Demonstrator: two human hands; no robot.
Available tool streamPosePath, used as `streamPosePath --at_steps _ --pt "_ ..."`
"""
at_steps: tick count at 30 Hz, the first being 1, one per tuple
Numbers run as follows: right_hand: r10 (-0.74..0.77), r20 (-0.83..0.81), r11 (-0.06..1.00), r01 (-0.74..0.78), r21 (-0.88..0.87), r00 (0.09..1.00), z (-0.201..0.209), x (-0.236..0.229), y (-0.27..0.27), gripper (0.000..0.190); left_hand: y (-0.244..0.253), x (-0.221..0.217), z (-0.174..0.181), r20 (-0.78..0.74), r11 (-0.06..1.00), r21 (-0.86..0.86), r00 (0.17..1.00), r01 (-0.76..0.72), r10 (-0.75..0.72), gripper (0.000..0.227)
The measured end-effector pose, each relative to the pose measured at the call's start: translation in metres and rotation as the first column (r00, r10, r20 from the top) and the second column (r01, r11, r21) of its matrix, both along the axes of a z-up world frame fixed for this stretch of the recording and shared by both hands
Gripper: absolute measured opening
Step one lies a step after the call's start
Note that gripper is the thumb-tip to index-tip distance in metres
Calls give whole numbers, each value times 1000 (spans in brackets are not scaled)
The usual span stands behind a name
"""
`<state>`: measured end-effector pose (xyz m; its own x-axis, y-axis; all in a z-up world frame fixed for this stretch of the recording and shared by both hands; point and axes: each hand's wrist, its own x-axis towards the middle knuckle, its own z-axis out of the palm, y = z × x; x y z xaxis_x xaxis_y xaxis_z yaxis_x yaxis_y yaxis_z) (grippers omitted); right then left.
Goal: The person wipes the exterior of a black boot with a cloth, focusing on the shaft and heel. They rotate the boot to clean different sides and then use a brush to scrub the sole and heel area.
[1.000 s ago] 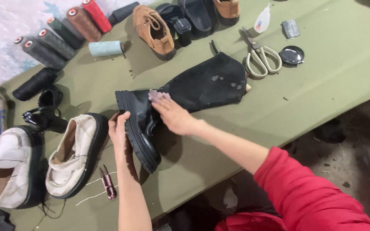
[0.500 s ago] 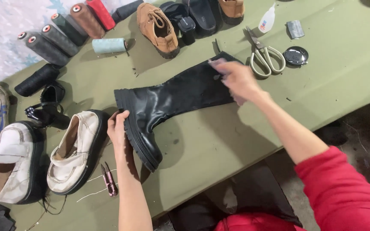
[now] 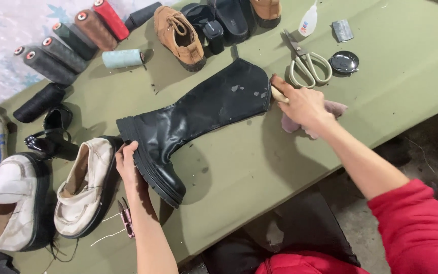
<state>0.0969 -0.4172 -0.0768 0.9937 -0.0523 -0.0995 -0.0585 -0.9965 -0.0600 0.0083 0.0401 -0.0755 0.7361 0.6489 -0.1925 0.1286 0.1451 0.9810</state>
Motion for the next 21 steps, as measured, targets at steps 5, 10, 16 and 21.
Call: streamPosePath --at_steps 5,10,16,21 --pt "-57 -221 998 59 3 974 68 -41 -38 41 -10 -7 33 -67 998 -39 997 45 -47 69" --pt "-235 -358 934 312 173 904 98 -61 -84 32 -18 -6 43 -141 992 -63 983 113 -121 81" --pt "-351 -214 907 387 164 912 63 -43 -113 45 -19 -6 46 -191 995 -25 977 93 -96 68" --pt "-368 -196 905 399 149 909 66 -35 -112 41 -23 -6 53 -175 993 -58 979 99 -108 69"
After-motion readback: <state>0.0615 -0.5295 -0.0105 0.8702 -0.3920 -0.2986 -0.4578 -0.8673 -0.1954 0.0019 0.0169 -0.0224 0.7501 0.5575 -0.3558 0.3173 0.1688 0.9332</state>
